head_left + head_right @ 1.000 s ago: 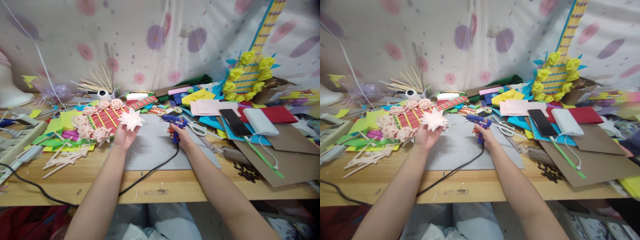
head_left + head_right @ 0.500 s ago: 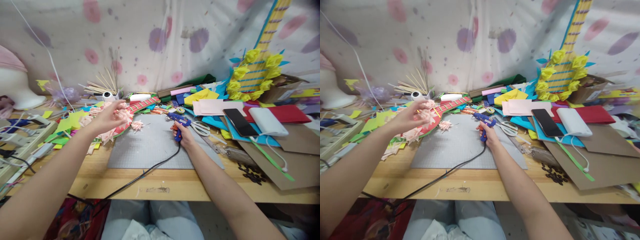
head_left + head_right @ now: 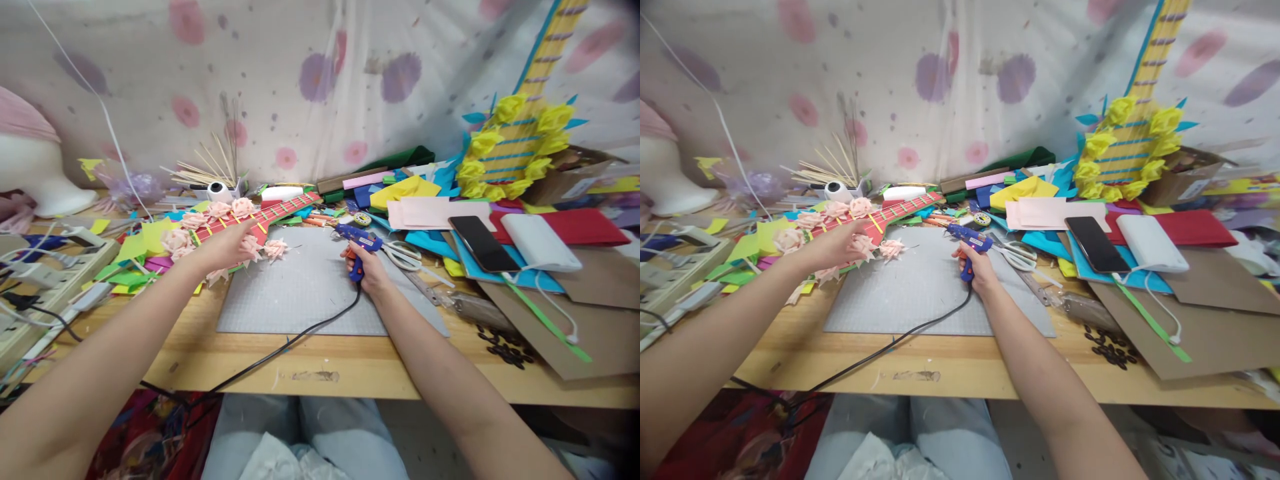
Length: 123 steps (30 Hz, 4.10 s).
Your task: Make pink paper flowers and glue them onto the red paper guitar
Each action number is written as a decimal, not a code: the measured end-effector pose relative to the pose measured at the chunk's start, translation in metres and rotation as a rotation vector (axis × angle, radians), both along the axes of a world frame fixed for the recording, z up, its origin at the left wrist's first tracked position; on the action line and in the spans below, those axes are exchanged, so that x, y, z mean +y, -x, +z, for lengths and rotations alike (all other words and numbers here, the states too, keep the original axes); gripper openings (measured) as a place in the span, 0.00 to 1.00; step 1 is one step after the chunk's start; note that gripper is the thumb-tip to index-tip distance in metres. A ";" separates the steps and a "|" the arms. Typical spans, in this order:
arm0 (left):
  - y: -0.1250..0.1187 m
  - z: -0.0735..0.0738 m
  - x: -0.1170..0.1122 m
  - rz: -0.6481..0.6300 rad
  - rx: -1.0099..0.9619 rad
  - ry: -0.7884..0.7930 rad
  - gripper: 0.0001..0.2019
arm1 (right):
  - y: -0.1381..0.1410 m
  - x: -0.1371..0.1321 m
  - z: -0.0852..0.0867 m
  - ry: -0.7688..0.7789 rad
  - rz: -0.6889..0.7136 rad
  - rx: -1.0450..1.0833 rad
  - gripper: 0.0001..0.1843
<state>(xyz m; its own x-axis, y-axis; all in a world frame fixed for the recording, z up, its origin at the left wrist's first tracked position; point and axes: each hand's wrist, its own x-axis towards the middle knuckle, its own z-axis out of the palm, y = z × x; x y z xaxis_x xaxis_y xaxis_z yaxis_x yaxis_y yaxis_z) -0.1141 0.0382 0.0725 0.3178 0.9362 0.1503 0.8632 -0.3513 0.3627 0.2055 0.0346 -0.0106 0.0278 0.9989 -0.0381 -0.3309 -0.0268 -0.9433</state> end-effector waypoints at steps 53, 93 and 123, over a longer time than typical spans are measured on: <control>0.010 0.020 -0.010 -0.062 0.402 0.026 0.35 | 0.001 0.000 0.002 0.018 0.006 0.060 0.19; -0.002 0.026 -0.014 -0.033 0.650 0.023 0.37 | 0.001 -0.001 0.002 0.023 0.007 0.044 0.18; -0.018 0.043 -0.005 -0.066 0.791 0.129 0.31 | 0.001 -0.001 0.002 0.009 0.022 0.049 0.18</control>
